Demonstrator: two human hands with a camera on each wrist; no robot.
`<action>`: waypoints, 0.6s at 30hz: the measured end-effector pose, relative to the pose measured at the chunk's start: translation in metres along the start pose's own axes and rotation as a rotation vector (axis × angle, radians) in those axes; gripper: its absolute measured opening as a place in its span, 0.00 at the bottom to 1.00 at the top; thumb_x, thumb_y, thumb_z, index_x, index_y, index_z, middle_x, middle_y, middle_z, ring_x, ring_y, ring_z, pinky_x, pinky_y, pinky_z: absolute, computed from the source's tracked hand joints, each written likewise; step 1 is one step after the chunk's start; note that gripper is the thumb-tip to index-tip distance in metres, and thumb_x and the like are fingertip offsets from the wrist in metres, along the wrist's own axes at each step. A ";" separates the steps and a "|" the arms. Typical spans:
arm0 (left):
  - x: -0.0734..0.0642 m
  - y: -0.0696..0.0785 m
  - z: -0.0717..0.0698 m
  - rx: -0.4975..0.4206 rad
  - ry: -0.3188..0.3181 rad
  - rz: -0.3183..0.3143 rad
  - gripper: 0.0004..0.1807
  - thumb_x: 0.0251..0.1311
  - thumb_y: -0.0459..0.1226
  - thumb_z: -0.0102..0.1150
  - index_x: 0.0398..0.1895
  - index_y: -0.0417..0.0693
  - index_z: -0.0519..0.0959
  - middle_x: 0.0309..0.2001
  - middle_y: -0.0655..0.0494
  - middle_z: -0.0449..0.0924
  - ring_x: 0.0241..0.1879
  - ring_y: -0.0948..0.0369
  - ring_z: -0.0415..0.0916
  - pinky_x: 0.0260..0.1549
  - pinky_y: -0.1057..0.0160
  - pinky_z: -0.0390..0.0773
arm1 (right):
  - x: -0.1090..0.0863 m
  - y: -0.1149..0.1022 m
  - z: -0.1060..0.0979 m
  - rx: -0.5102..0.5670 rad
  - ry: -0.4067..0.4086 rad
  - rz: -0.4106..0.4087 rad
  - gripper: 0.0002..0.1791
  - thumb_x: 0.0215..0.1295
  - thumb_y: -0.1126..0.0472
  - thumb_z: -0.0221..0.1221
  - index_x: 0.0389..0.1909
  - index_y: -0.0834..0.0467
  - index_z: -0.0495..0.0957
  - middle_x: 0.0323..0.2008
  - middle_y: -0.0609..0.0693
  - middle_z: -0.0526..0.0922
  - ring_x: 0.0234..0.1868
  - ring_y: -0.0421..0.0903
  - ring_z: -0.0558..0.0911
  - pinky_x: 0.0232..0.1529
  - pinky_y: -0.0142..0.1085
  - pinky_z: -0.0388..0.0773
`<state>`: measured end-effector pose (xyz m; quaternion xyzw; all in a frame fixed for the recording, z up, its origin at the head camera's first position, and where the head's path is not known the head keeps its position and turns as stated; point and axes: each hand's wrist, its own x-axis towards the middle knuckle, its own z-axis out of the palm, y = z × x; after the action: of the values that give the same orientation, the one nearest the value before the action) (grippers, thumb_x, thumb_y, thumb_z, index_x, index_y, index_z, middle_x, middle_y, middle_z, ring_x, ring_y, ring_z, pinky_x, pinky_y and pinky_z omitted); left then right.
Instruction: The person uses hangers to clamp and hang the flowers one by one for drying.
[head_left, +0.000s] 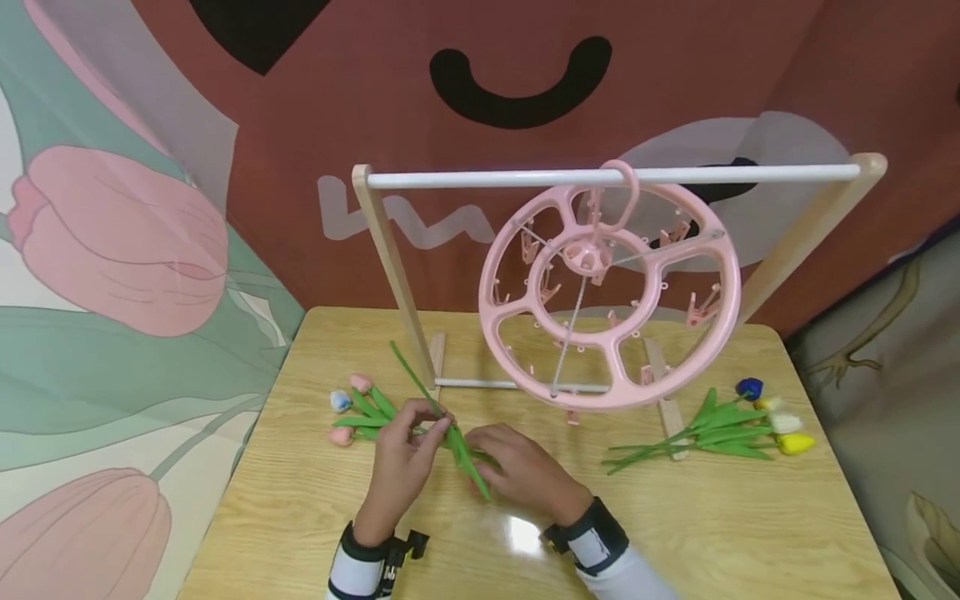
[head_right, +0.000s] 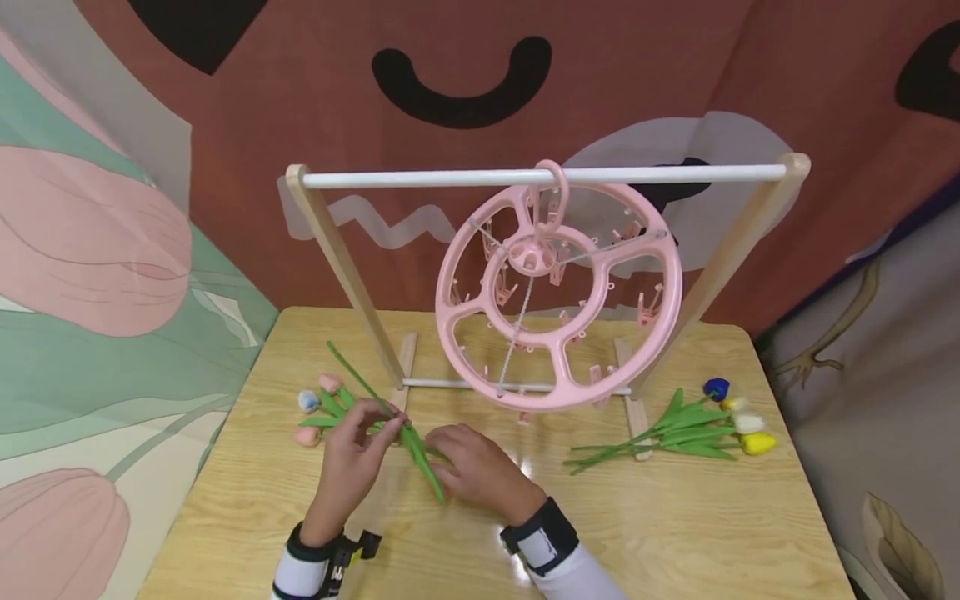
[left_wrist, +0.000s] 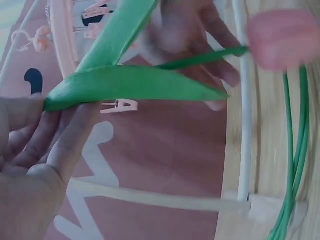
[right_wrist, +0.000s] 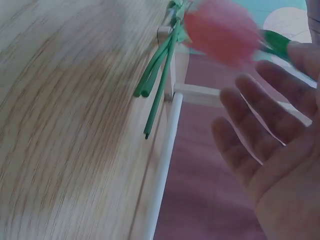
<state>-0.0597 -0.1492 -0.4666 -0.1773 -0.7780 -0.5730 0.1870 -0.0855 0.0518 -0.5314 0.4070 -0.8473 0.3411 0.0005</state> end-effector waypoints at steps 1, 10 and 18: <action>0.000 0.000 0.000 -0.037 0.019 -0.020 0.07 0.61 0.25 0.58 0.41 0.34 0.74 0.38 0.39 0.82 0.38 0.52 0.83 0.30 0.61 0.88 | -0.001 0.000 0.000 0.004 0.002 0.006 0.16 0.67 0.55 0.58 0.54 0.51 0.78 0.51 0.44 0.82 0.55 0.40 0.77 0.57 0.39 0.80; -0.001 -0.003 0.004 -0.317 0.211 -0.154 0.08 0.64 0.24 0.54 0.43 0.24 0.71 0.41 0.25 0.77 0.41 0.53 0.83 0.37 0.63 0.88 | -0.007 0.004 -0.005 0.063 0.097 0.084 0.05 0.67 0.58 0.59 0.38 0.50 0.84 0.32 0.38 0.83 0.33 0.33 0.79 0.35 0.29 0.83; -0.021 -0.013 0.033 -0.345 0.224 -0.349 0.18 0.66 0.33 0.58 0.56 0.32 0.75 0.51 0.32 0.79 0.50 0.53 0.80 0.44 0.65 0.85 | -0.007 0.004 -0.012 -0.035 0.247 0.099 0.06 0.64 0.58 0.62 0.27 0.49 0.81 0.23 0.35 0.74 0.24 0.32 0.70 0.21 0.24 0.72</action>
<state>-0.0505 -0.1225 -0.4972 -0.0052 -0.6620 -0.7368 0.1374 -0.0865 0.0655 -0.5263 0.3196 -0.8657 0.3733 0.0954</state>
